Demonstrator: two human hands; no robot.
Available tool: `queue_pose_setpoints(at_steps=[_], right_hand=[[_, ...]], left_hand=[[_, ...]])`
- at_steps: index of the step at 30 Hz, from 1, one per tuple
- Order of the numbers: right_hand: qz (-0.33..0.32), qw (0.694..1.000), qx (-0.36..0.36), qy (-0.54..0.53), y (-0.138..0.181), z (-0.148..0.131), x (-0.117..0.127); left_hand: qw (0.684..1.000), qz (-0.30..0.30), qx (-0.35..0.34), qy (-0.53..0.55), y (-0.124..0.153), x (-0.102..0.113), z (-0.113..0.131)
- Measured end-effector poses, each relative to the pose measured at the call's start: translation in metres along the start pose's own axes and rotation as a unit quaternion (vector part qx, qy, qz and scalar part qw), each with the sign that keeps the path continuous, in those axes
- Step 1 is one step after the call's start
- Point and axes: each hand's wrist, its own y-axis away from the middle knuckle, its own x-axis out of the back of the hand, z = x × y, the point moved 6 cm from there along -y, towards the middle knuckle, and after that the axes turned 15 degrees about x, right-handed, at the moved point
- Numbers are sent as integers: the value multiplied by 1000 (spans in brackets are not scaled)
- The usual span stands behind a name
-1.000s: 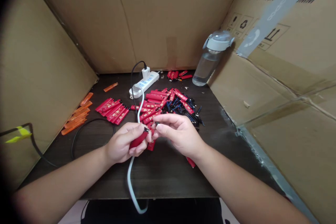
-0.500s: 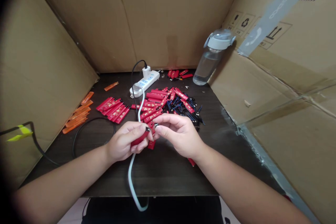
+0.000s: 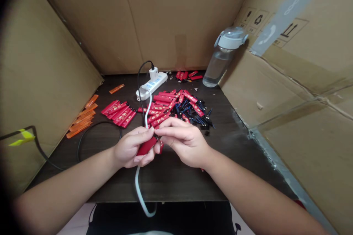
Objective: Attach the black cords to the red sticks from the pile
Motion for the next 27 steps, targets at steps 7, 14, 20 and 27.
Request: queue_pose_setpoints(at_steps=[7, 14, 20, 27], right_hand=[[15, 999, -26, -45, 4, 7, 0], [24, 997, -41, -57, 4, 6, 0], [67, 996, -48, 24, 2, 0, 4], [137, 986, -69, 66, 7, 1, 8]], left_hand=[[998, -25, 57, 17, -2, -1, -7], [997, -26, 71, 24, -3, -3, -8], [999, 6, 46, 2, -2, -4, -4], [999, 29, 15, -4, -3, -1, -1]])
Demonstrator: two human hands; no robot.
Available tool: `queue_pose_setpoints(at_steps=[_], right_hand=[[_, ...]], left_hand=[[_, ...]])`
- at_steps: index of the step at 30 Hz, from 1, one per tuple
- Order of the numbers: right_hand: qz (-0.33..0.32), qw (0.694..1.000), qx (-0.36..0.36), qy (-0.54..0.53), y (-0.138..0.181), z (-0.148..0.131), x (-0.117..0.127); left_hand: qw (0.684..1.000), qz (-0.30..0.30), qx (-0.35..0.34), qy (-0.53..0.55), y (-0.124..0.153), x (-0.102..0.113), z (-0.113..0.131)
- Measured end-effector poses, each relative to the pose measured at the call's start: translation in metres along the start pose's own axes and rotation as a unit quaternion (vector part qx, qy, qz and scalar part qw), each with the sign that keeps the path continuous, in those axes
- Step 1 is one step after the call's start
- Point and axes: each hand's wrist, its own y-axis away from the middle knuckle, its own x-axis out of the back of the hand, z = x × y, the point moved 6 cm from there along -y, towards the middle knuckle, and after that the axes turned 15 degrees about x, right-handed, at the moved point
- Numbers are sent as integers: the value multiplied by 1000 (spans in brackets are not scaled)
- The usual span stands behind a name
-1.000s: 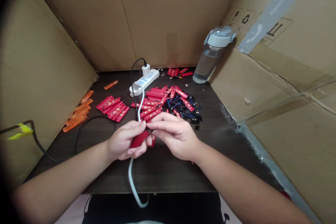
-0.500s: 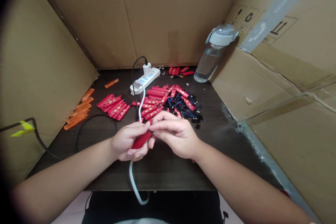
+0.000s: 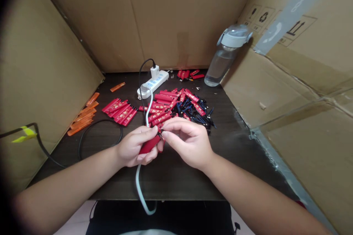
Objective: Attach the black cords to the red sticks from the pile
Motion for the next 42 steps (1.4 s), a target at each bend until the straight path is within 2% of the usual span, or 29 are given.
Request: queue_pose_setpoints(at_steps=[4, 16, 26, 32, 36, 42], right_hand=[[22, 1000, -7, 16, 4, 3, 0], [-16, 999, 7, 29, 2, 0, -5], [15, 999, -9, 40, 7, 0, -10], [16, 998, 19, 55, 14, 1, -14], [-6, 999, 23, 33, 16, 2, -17], [-49, 994, 81, 47, 8, -6, -19]], left_hand=[[1000, -7, -6, 10, 0, -1, 0], [1000, 10, -5, 15, 0, 0, 1], [999, 29, -43, 17, -1, 2, 1], [996, 53, -76, 4, -1, 3, 3], [994, 70, -84, -2, -1, 3, 4], [994, 87, -73, -1, -1, 2, 4]])
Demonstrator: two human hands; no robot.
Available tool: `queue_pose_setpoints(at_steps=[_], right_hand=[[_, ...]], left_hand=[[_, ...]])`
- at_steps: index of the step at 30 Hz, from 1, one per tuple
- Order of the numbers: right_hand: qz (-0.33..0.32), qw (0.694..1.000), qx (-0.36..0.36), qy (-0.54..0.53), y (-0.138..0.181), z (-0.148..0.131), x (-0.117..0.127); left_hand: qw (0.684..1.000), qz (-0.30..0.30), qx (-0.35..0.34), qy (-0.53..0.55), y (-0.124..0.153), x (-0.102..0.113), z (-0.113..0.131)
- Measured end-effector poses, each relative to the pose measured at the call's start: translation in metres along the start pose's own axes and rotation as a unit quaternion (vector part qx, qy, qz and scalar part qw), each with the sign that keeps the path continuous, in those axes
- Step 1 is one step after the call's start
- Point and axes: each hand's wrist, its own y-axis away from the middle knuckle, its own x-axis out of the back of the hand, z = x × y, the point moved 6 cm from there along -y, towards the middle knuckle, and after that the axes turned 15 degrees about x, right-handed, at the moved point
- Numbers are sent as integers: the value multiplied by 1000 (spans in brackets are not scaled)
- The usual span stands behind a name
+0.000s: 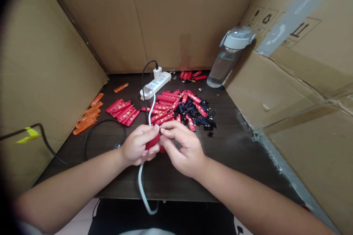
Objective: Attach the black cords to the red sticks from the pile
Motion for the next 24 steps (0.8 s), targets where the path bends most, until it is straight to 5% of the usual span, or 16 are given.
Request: queue_pose_setpoints(at_steps=[17, 24], right_hand=[[0, 996, 56, 69, -3, -4, 0], [19, 999, -9, 25, 0, 9, -1]], left_hand=[[1000, 14, 15, 5, -10, 3, -6], [999, 5, 28, 40, -10, 4, -5]])
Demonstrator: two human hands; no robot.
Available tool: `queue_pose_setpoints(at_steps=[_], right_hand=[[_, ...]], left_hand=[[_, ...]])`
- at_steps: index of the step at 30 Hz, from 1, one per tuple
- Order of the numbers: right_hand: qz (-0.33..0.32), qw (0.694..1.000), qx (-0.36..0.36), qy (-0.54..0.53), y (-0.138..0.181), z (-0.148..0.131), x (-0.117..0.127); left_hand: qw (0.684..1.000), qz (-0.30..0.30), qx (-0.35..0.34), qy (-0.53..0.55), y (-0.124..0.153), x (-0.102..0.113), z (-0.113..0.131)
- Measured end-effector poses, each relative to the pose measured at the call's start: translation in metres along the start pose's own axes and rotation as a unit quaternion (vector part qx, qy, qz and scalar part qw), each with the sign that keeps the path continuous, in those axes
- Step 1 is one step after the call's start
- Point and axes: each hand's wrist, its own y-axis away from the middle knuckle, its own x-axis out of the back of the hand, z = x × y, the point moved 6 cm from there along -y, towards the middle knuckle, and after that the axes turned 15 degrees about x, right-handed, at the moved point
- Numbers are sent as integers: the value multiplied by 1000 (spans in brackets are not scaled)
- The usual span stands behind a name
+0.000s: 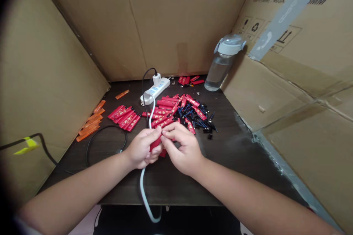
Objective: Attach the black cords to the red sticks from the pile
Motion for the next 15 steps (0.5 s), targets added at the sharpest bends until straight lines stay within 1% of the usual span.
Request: queue_pose_setpoints(at_steps=[2, 4, 6, 11, 13, 15], right_hand=[[5, 999, -20, -25, 1, 3, 0], [6, 998, -26, -48, 2, 4, 0], [2, 999, -9, -52, 1, 1, 1], [-21, 997, 78, -8, -1, -8, 3], [-24, 996, 83, -4, 0, -8, 5], [-22, 998, 59, -7, 2, -4, 5]], left_hand=[[1000, -15, 6, 12, 1, 0, 0], [999, -35, 15, 22, 2, -1, 0], [998, -49, 22, 28, 2, -2, 0], [996, -63, 35, 46, 3, -2, -1], [995, -72, 40, 52, 3, -2, 0], [993, -87, 53, 63, 2, -1, 0]])
